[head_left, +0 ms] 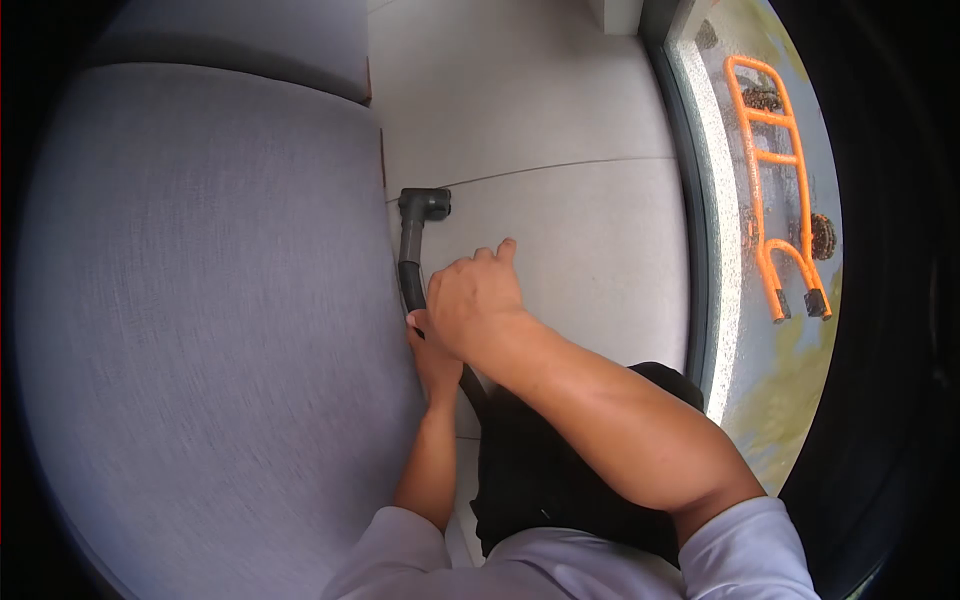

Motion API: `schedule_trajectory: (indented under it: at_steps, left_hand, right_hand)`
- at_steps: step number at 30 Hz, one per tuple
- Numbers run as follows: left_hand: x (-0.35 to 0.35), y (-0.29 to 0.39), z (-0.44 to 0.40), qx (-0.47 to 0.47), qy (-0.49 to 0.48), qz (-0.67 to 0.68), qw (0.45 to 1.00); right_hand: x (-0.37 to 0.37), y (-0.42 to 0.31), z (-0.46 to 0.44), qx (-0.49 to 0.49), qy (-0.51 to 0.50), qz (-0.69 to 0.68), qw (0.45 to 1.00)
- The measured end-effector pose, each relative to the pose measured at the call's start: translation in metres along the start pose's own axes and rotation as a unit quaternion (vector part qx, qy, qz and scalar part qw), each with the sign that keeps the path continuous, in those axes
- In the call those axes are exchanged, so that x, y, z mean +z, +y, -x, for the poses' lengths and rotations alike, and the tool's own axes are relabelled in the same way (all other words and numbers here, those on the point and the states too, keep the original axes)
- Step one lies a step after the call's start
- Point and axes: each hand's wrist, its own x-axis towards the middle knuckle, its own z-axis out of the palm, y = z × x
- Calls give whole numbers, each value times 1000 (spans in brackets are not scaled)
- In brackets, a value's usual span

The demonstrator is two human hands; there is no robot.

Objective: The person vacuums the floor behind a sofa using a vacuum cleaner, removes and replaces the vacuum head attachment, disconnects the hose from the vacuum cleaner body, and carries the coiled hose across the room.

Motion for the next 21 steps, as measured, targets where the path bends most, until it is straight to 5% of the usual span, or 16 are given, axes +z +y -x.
schedule_trajectory:
  at_steps: [4,6,7,9,13,16,21]
  left_hand:
    - [28,-13,-74,48,-28,89,994]
    - [7,24,-85,-108,-27,145,983]
    - [1,24,-80,-112,-24,144,983]
    - [-5,-1,-21,-47,12,130,990]
    - [-11,-59,104,-164,-38,75,983]
    - [-15,-65,119,-158,-27,88,983]
    - [-4,6,-25,-55,11,134,989]
  right_hand:
    - [1,-1,-1,-22,-94,14,995]
    - [6,-2,0,-31,-98,21,994]
    - [-5,0,-2,-16,-93,27,995]
    - [-8,5,6,-8,-93,42,995]
    - [-9,9,2,8,-108,18,994]
    - [-12,8,0,12,-127,4,992]
    - [-2,11,-8,30,-100,-16,994]
